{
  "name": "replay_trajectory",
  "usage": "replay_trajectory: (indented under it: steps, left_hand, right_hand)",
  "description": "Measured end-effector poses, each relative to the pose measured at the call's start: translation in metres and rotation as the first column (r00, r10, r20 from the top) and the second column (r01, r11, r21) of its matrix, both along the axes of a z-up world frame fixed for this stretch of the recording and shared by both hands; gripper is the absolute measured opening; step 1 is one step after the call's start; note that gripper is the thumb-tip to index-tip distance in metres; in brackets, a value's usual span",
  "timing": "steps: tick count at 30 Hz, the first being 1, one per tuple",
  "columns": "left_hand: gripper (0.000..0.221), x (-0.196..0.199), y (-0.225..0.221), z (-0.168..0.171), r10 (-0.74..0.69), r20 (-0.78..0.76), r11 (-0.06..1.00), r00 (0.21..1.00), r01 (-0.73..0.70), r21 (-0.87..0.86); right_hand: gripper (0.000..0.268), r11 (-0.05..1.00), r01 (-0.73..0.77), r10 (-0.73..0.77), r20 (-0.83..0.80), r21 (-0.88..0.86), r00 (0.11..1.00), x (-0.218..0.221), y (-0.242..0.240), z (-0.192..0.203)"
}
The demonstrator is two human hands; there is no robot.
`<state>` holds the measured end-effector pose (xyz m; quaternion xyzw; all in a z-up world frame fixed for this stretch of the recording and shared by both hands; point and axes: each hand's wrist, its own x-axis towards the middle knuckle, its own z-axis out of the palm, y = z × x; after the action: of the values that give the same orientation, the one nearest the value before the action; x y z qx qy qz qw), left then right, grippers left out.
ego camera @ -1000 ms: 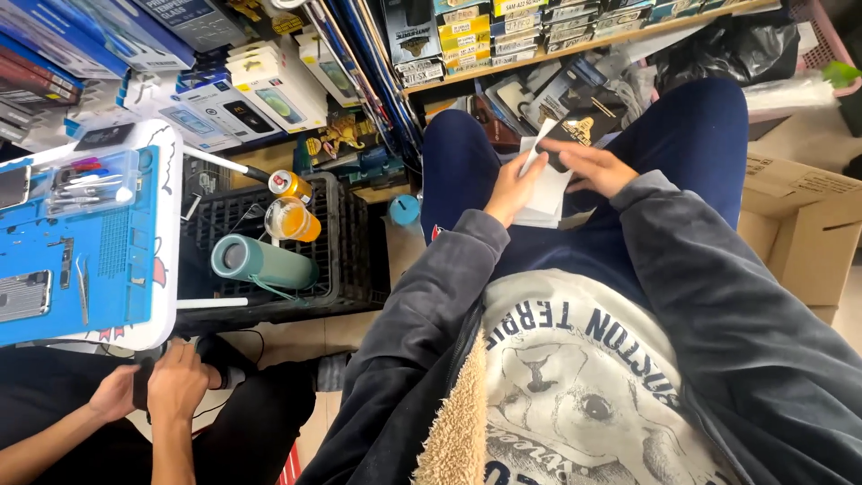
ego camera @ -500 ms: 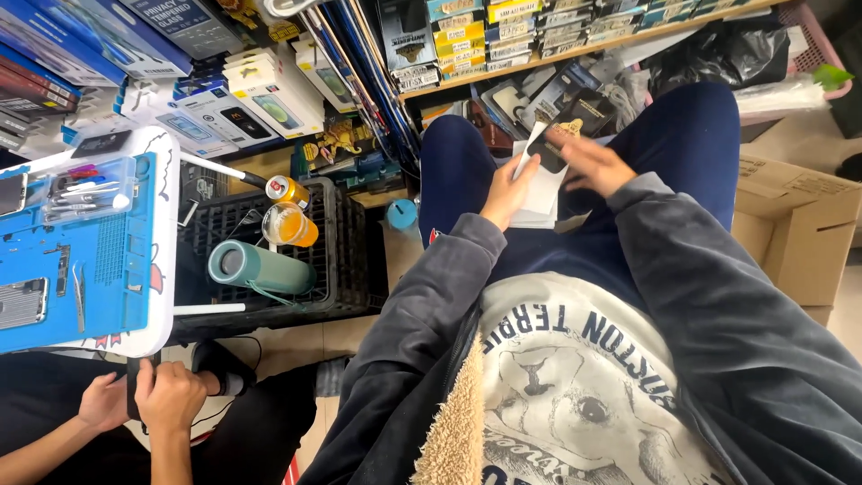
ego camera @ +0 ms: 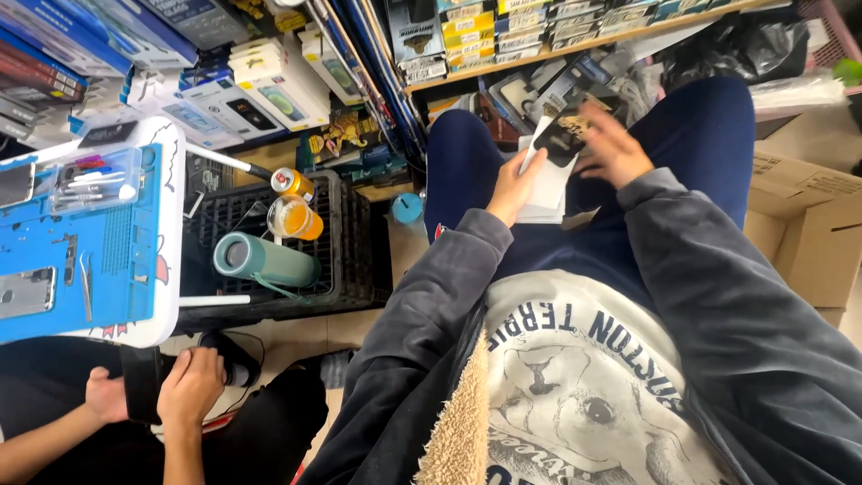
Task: Unboxing small electronic components from black packaging and placing them on white cards
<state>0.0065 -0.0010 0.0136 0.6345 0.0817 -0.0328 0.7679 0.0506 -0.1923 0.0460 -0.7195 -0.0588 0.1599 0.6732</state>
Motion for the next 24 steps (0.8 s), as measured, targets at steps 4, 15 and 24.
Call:
replay_trajectory:
  steps: [4, 15, 24]
  left_hand:
    - [0.033, 0.012, -0.009, -0.039, 0.064, 0.048, 0.997, 0.997, -0.062, -0.052]
    - [0.044, 0.013, -0.02, -0.049, 0.178, 0.032, 0.983, 0.984, -0.179, 0.044]
    - [0.052, 0.017, -0.017, -0.056, 0.181, 0.041, 0.983, 0.983, -0.181, 0.009]
  right_hand:
    - [0.068, 0.995, 0.096, -0.096, -0.053, -0.007, 0.994, 0.006, -0.01, -0.024]
    - [0.037, 0.995, 0.005, -0.014, 0.083, 0.104, 0.996, 0.001, -0.004, -0.023]
    - [0.035, 0.989, -0.141, 0.138, -0.065, -0.052, 0.988, -0.025, 0.007, -0.01]
